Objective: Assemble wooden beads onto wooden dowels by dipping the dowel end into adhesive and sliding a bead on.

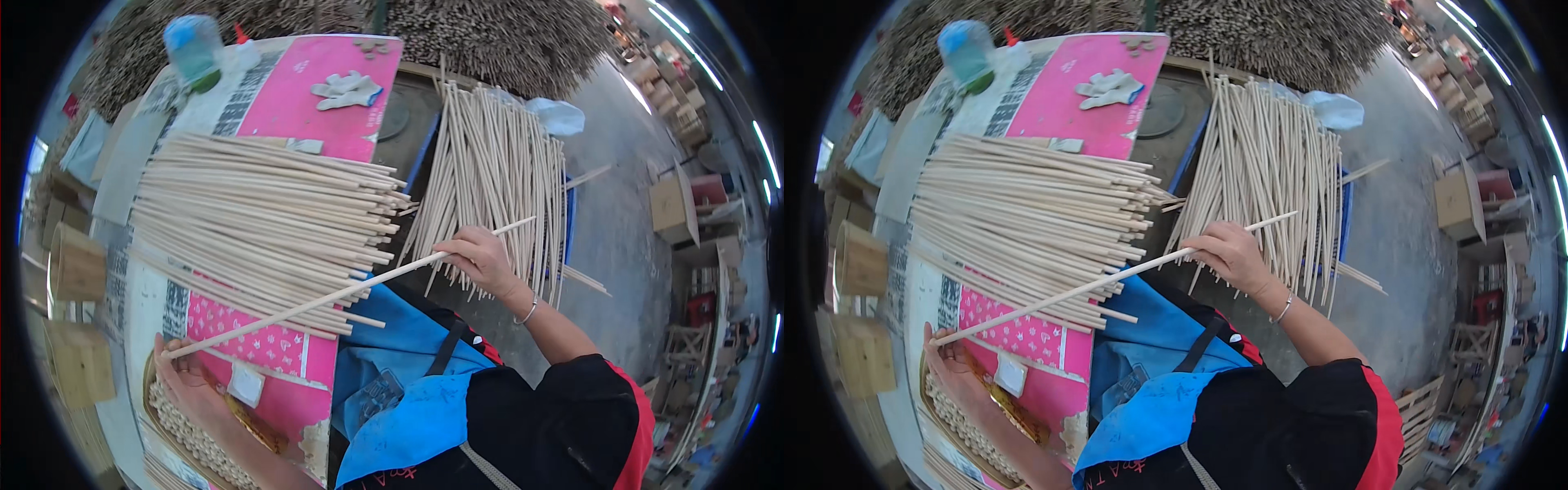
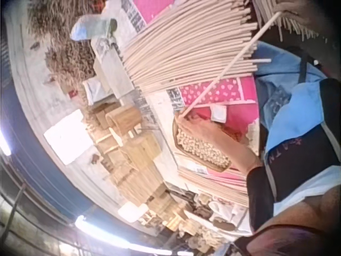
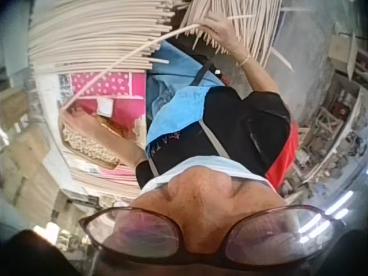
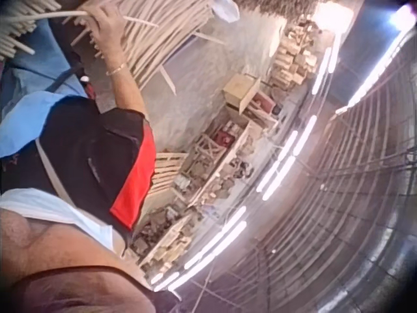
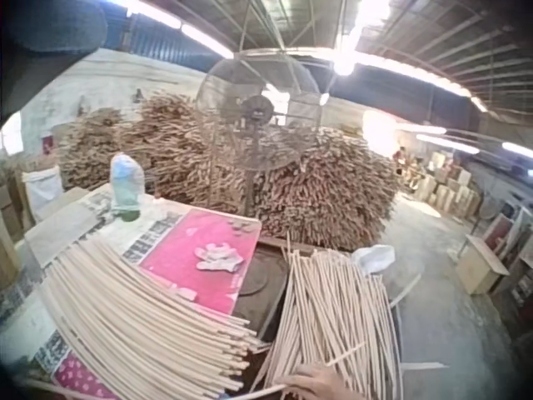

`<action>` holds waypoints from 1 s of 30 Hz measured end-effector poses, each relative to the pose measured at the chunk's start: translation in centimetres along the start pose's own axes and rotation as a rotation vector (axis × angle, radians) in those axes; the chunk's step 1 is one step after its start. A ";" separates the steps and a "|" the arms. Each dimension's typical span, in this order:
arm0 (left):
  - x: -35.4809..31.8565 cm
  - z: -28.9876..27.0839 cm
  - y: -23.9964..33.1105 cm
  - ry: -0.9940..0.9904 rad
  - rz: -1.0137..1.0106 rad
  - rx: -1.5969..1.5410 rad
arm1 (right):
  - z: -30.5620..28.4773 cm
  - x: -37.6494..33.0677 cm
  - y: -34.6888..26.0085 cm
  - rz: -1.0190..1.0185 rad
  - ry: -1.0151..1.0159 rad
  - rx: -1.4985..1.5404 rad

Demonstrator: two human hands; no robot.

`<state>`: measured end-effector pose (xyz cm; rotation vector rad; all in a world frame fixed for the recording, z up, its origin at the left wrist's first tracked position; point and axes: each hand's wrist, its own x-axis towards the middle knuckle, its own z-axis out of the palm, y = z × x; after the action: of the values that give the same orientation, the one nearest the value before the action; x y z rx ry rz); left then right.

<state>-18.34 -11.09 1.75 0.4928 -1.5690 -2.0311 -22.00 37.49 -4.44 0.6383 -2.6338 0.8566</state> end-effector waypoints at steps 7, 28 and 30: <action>4.8 7.3 -1.5 -0.260 0.022 0.173 | -0.3 -4.7 3.7 0.212 -0.140 0.255; -10.4 -5.8 -2.3 0.244 0.232 0.996 | 2.7 6.2 9.8 0.295 0.259 0.275; -12.1 -7.8 -2.4 0.292 0.159 1.161 | 6.4 9.9 1.1 0.224 0.083 0.495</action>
<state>-4.61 -9.38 -2.93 0.9576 -2.3523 -0.6980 -31.92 31.27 -5.92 0.4055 -2.4552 1.5918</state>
